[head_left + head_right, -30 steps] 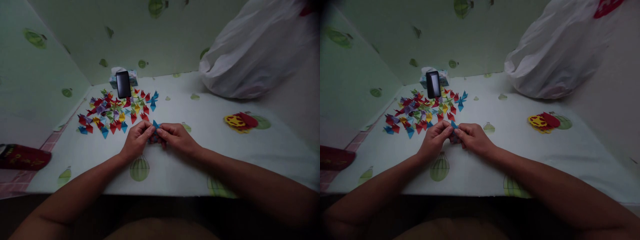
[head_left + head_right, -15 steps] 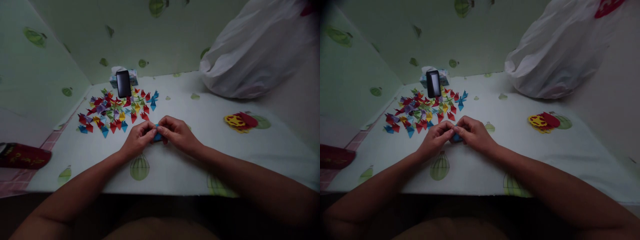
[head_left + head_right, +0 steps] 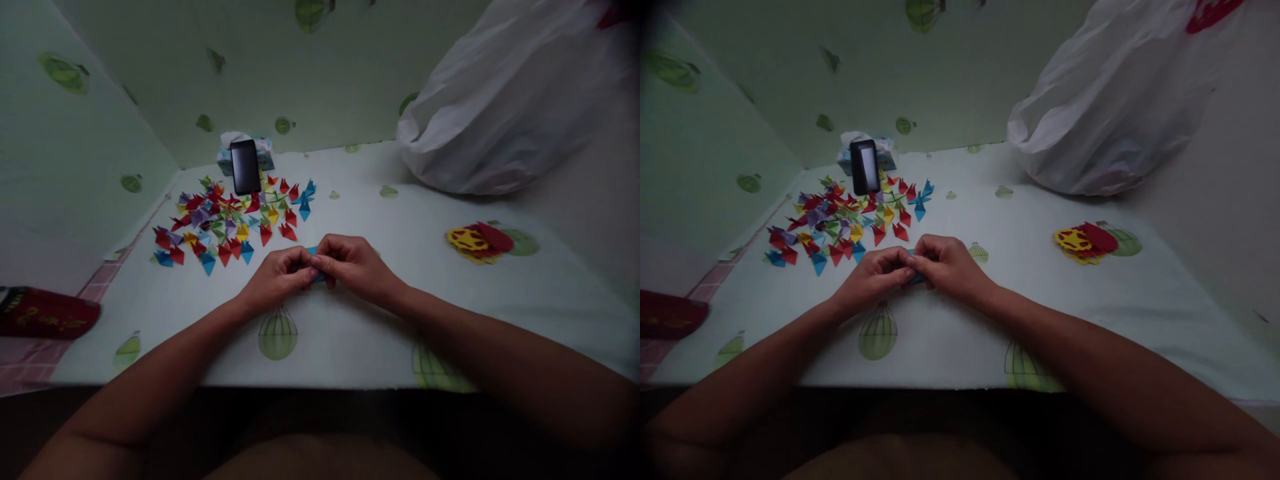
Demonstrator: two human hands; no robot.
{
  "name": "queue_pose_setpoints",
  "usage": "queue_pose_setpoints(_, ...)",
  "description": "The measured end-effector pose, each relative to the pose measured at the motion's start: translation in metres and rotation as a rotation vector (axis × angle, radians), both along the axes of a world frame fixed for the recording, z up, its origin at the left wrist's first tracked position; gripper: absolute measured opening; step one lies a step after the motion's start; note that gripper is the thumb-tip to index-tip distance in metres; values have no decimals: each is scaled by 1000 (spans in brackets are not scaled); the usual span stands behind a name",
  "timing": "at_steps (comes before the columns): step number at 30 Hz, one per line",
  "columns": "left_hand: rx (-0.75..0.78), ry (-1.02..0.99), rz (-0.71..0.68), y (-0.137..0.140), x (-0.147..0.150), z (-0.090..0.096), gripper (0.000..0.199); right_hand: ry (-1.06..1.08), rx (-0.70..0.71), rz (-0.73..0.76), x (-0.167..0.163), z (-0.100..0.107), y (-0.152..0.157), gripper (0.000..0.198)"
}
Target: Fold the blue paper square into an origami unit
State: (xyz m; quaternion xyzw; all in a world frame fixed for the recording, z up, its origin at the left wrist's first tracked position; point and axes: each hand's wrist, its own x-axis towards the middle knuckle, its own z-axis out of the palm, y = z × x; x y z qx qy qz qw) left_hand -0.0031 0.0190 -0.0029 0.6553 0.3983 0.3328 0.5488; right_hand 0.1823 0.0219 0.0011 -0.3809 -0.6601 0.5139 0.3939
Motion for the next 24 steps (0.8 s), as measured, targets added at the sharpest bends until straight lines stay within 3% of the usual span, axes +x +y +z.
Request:
queue_pose_setpoints(11, 2, -142, 162, -2, 4, -5, 28, 78, -58, -77, -1, -4, -1, 34)
queue_pose_setpoints(16, -7, -108, 92, -4, 4, -3, 30, -39, 64, -115, 0, -1, -7, 30)
queue_pose_setpoints(19, 29, -77, 97, -4, 2, 2, 31, -30, 68, -75, 0, 1, -8, 36)
queue_pose_setpoints(24, 57, -39, 65, -3, 1, 2, 34, -59, 76, -20, 1, 1, -4, 31)
